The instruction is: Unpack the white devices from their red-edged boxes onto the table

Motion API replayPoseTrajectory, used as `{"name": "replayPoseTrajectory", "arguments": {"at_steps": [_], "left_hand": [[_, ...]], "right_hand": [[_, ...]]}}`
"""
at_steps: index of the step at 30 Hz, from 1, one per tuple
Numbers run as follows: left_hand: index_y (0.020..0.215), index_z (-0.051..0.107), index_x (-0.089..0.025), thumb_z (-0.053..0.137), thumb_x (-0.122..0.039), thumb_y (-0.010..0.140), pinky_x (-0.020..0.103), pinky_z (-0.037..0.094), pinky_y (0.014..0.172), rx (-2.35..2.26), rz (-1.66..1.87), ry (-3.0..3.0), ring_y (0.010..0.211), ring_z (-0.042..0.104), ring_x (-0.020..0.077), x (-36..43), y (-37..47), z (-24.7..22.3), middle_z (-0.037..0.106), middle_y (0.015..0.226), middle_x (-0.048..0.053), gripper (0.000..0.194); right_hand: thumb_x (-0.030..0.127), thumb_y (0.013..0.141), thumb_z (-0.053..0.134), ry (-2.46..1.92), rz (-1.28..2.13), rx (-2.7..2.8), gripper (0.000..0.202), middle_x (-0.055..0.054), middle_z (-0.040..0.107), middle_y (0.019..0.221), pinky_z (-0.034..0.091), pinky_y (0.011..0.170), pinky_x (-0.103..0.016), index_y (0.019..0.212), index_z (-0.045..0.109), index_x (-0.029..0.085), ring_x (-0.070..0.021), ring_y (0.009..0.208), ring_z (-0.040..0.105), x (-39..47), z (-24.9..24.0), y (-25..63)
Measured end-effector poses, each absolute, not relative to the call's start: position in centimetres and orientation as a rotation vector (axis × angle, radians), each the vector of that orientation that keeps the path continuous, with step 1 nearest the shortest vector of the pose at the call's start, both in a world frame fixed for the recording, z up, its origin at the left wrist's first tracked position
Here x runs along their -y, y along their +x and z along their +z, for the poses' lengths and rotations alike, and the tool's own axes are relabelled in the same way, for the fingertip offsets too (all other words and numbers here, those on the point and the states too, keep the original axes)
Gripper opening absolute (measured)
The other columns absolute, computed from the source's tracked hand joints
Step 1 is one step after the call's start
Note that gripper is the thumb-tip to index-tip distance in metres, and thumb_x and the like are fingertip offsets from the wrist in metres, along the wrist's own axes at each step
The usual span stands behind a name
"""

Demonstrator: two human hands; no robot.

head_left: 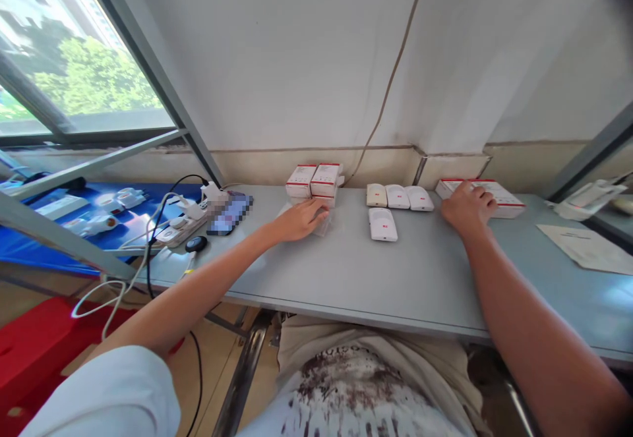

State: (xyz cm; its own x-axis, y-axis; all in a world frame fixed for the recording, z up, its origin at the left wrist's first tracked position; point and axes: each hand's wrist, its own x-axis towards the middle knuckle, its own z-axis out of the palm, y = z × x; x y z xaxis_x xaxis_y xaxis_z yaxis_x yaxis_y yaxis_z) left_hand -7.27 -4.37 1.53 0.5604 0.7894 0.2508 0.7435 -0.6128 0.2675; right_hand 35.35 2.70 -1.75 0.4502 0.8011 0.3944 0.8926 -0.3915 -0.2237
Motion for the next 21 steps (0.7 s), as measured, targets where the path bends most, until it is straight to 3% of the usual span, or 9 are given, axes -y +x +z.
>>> {"name": "replayPoseTrajectory", "arguments": {"at_steps": [3,6,8,11,16,21], "left_hand": [[0.130,0.063,-0.022,0.045,-0.064,0.109,0.048,0.051,0.114,-1.401,0.450,2.593,0.131,0.067,0.0339,4.3,-7.6,2.7,0.070,0.141,0.014,0.051],[0.143,0.062,-0.023,0.070,-0.076,0.091,0.046,0.051,0.115,-1.416,0.236,2.513,0.138,0.064,0.0374,4.1,-8.2,4.4,0.064,0.154,0.014,0.075],[0.154,0.056,-0.024,0.083,-0.074,0.079,0.045,0.050,0.116,-1.383,0.119,2.490,0.143,0.061,0.0392,4.0,-8.6,5.2,0.058,0.163,0.014,0.094],[0.162,0.049,-0.022,0.088,-0.064,0.074,0.045,0.049,0.119,-1.391,0.005,2.485,0.148,0.058,0.0402,3.9,-9.0,5.8,0.054,0.168,0.016,0.106],[0.161,0.052,-0.023,0.082,-0.063,0.080,0.043,0.052,0.115,-1.468,-0.029,2.472,0.143,0.062,0.0392,4.1,-8.7,5.3,0.059,0.164,0.016,0.096],[0.158,0.054,-0.021,0.071,-0.070,0.090,0.048,0.048,0.120,-1.486,0.001,2.530,0.148,0.056,0.0398,4.6,-7.1,4.7,0.058,0.164,0.016,0.086]], "right_hand": [[0.019,0.102,0.050,-2.304,-0.346,1.423,0.048,-0.036,0.059,0.145,0.038,0.105,-0.051,0.146,0.056,0.001,-0.0418,0.133,0.055,-2.6,-1.8,35.3],[0.019,0.103,0.049,-2.306,-0.373,1.423,0.045,-0.034,0.061,0.144,0.039,0.105,-0.051,0.144,0.058,0.003,-0.0406,0.133,0.056,-2.6,-1.8,35.3],[0.017,0.103,0.050,-2.310,-0.383,1.428,0.043,-0.034,0.061,0.143,0.041,0.103,-0.050,0.142,0.060,0.003,-0.0402,0.133,0.057,-2.7,-1.8,35.4],[0.015,0.102,0.050,-2.310,-0.406,1.421,0.043,-0.035,0.061,0.141,0.043,0.100,-0.051,0.141,0.061,0.003,-0.0399,0.131,0.057,-2.7,-1.7,35.4],[0.019,0.097,0.057,-2.279,-0.351,1.408,0.048,-0.037,0.058,0.141,0.043,0.100,-0.054,0.142,0.060,0.003,-0.0430,0.132,0.053,-2.4,-1.3,35.2],[0.034,0.089,0.074,-2.299,-0.272,1.336,0.074,-0.039,0.053,0.149,0.045,0.105,-0.056,0.150,0.050,0.001,-0.0482,0.137,0.052,-2.0,-0.7,34.6]]}}
